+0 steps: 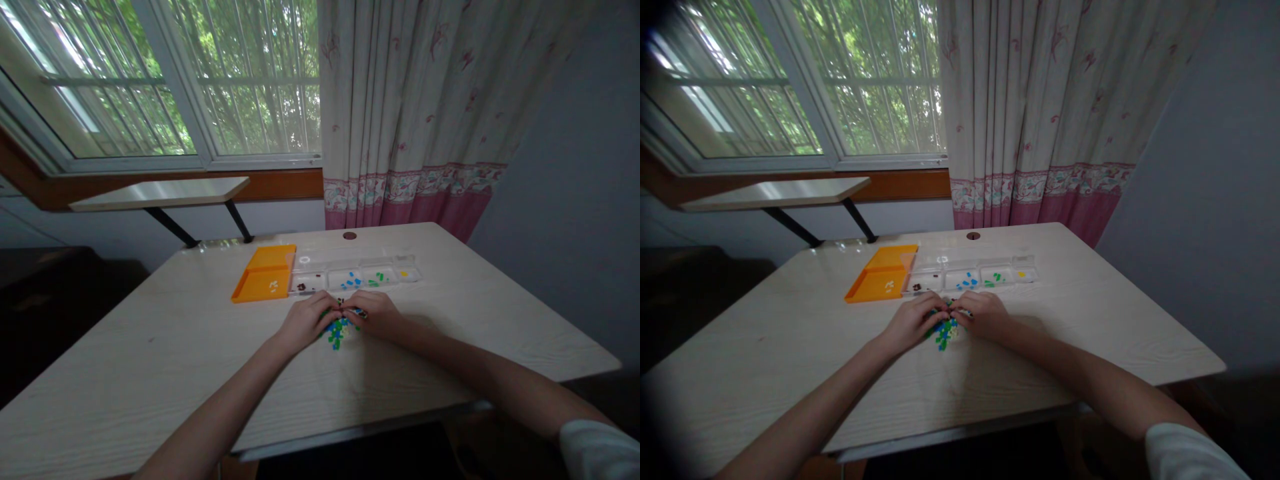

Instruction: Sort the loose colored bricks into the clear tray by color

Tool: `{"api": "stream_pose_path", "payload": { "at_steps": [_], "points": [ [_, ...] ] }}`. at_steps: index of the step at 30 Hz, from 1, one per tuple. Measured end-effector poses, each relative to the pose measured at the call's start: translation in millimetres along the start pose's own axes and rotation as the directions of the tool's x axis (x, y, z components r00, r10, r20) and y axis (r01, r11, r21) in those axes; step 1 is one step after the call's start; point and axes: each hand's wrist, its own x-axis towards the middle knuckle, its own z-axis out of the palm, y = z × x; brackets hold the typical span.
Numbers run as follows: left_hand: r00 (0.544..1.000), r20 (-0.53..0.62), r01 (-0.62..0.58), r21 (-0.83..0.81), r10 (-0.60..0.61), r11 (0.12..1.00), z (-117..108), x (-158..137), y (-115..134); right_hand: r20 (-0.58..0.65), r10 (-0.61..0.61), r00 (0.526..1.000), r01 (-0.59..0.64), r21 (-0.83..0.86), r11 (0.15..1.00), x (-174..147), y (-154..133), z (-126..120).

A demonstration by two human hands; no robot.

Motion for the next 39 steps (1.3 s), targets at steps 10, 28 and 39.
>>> {"api": "stream_pose_path", "payload": {
  "at_steps": [10,28,39],
  "points": [
    [0.995,-0.092,-0.040,-0.028,0.037,0.999,-3.5,-1.6,-1.5,0.024,0.009,1.000,-0.008,-0.010,1.000,1.9,5.2,-4.4],
    [0.863,-0.504,0.025,0.001,-0.021,1.000,-21.3,-10.6,-13.4,0.374,0.056,0.926,-0.062,0.003,0.998,-0.4,27.4,-37.1],
    [0.866,-0.498,0.067,0.013,-0.052,0.998,-22.0,-10.6,-13.6,0.398,0.139,0.907,-0.142,-0.022,0.990,-1.9,29.4,-36.2]
  ]
}}
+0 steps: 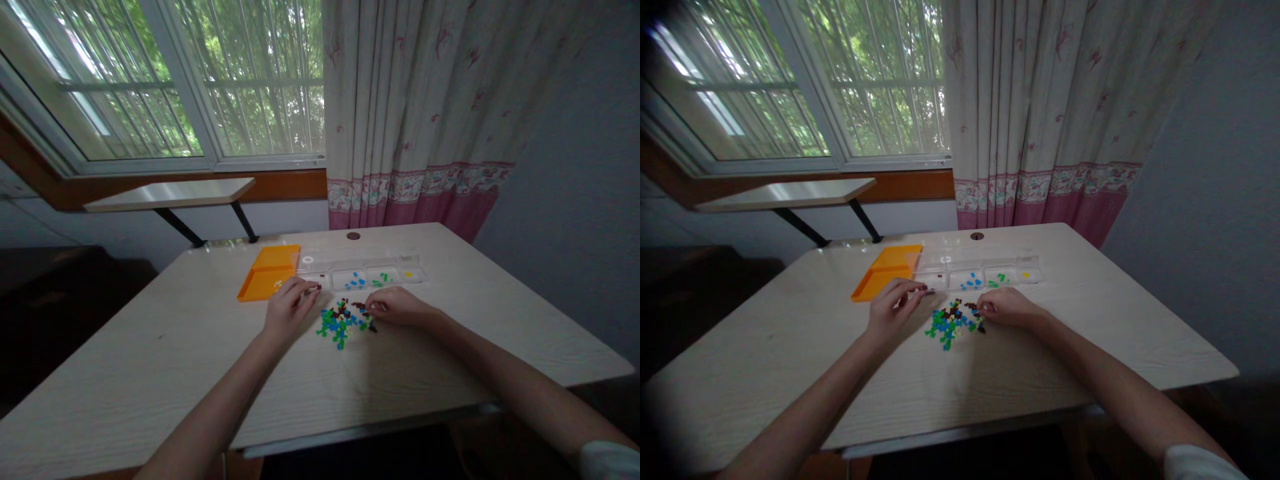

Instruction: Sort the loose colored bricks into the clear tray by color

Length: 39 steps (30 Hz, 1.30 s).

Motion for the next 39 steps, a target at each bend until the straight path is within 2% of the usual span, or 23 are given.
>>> {"api": "stream_pose_path", "payload": {
  "at_steps": [10,18,21,24,29,39],
  "points": [
    [0.973,0.034,0.214,0.237,-0.229,0.948,7.0,1.1,-36.1,0.012,0.003,1.000,-0.003,-0.029,1.000,0.9,-1.8,-1.0],
    [0.968,0.068,0.220,0.242,-0.242,0.945,8.0,1.4,-39.2,0.032,0.012,0.999,-0.012,-0.022,1.000,1.4,-4.2,-3.5],
    [0.973,0.128,0.166,0.205,-0.194,0.965,9.3,-0.9,-33.8,0.036,0.015,0.999,-0.014,-0.027,1.000,1.6,-4.8,-2.9],
    [0.968,0.237,0.042,0.157,-0.079,0.987,11.7,-4.0,-24.9,0.030,0.010,0.999,-0.009,-0.045,0.999,1.8,-5.9,-1.7],
    [0.922,0.372,-0.169,0.140,0.106,0.976,15.8,-6.4,-8.9,0.047,0.011,0.999,-0.008,-0.059,0.998,2.2,-7.7,-0.9],
    [0.828,0.528,-0.293,0.117,0.191,0.949,22.7,-11.2,4.0,0.081,0.084,0.993,-0.081,-0.037,0.996,5.1,-16.9,-1.1]
  ]
}}
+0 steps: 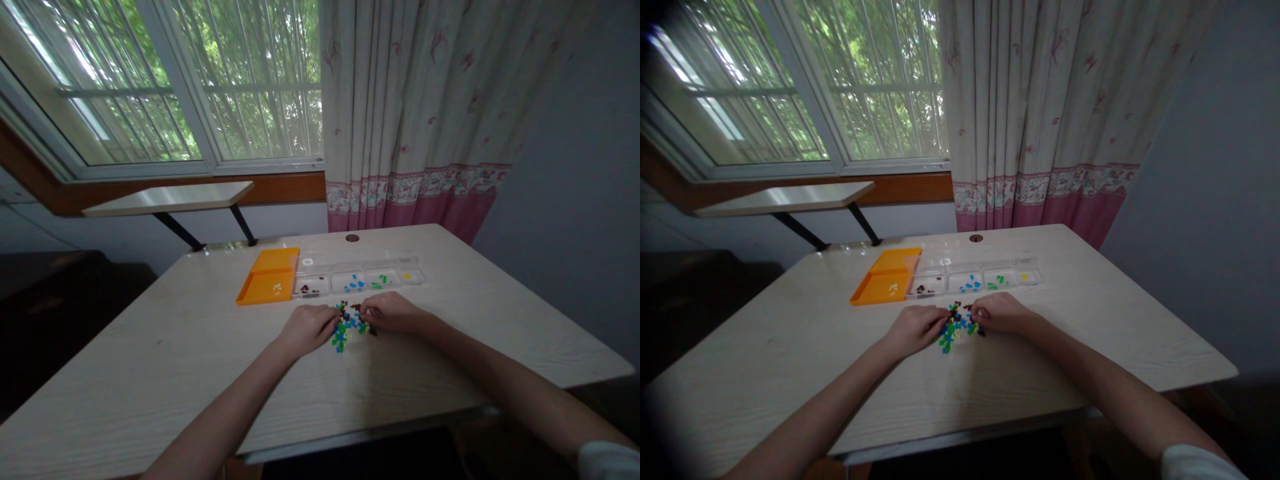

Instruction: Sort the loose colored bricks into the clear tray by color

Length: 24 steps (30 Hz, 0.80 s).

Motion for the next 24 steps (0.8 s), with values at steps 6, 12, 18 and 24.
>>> {"api": "stream_pose_path", "payload": {
  "at_steps": [6,12,18,24],
  "points": [
    [0.999,-0.042,-0.032,0.001,0.032,0.999,2.2,2.1,8.3,-0.056,0.074,0.996,-0.060,0.225,0.972,3.2,-1.7,6.5],
    [0.980,-0.199,0.004,-0.087,-0.021,0.996,5.7,4.5,14.0,-0.013,0.140,0.990,-0.087,0.720,0.689,8.6,-10.1,18.8],
    [0.964,-0.267,-0.024,-0.056,0.009,0.998,9.1,5.4,15.0,0.033,0.115,0.993,-0.095,0.797,0.596,8.5,-13.4,24.4],
    [0.962,-0.269,-0.047,-0.022,0.039,0.999,8.2,6.5,16.3,0.052,0.136,0.989,-0.122,0.804,0.582,7.3,-19.5,19.1]
  ]
}}
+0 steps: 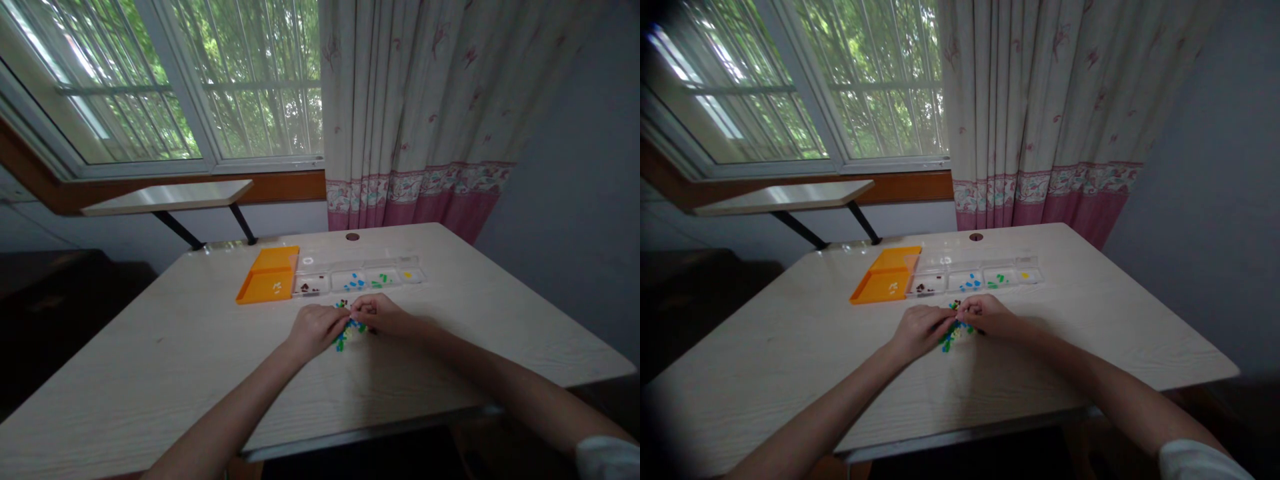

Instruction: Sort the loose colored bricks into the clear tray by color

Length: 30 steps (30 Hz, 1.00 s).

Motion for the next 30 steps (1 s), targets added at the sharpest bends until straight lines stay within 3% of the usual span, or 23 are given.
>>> {"api": "stream_pose_path", "payload": {
  "at_steps": [7,10,13,15,18,21,25,30],
  "points": [
    [0.999,0.006,0.041,-0.108,-0.040,0.993,1.0,-0.4,-0.1,-0.014,-0.017,1.000,0.017,-0.026,1.000,2.4,2.7,2.0],
    [0.993,0.007,0.114,-0.175,-0.115,0.978,0.2,0.5,-0.7,-0.061,-0.058,0.996,0.055,-0.064,0.996,3.3,3.9,-0.8],
    [0.972,0.008,0.232,-0.177,-0.235,0.956,-2.4,0.5,-5.8,-0.104,-0.107,0.989,0.081,-0.230,0.970,1.5,2.0,-8.8],
    [0.942,-0.030,0.325,-0.172,-0.334,0.930,-4.4,-0.6,-12.0,-0.086,-0.126,0.988,0.080,-0.412,0.908,-1.4,-0.7,-14.6],
    [0.892,-0.108,0.418,-0.172,-0.439,0.892,-7.3,-2.8,-21.4,-0.011,-0.181,0.983,0.129,-0.659,0.741,-6.0,-3.0,-19.1],
    [0.873,-0.135,0.447,-0.163,-0.469,0.879,-10.1,-3.4,-25.0,0.070,-0.260,0.963,0.219,-0.765,0.606,-8.4,-1.2,-17.5],
    [0.875,-0.153,0.439,-0.153,-0.460,0.885,-11.9,-1.7,-21.9,0.108,-0.307,0.946,0.265,-0.803,0.533,-8.1,2.8,-13.0],
    [0.879,-0.196,0.413,-0.146,-0.435,0.899,-11.2,-1.4,-19.1,0.065,-0.308,0.949,0.224,-0.825,0.518,-6.0,5.2,-9.3]
  ]
}}
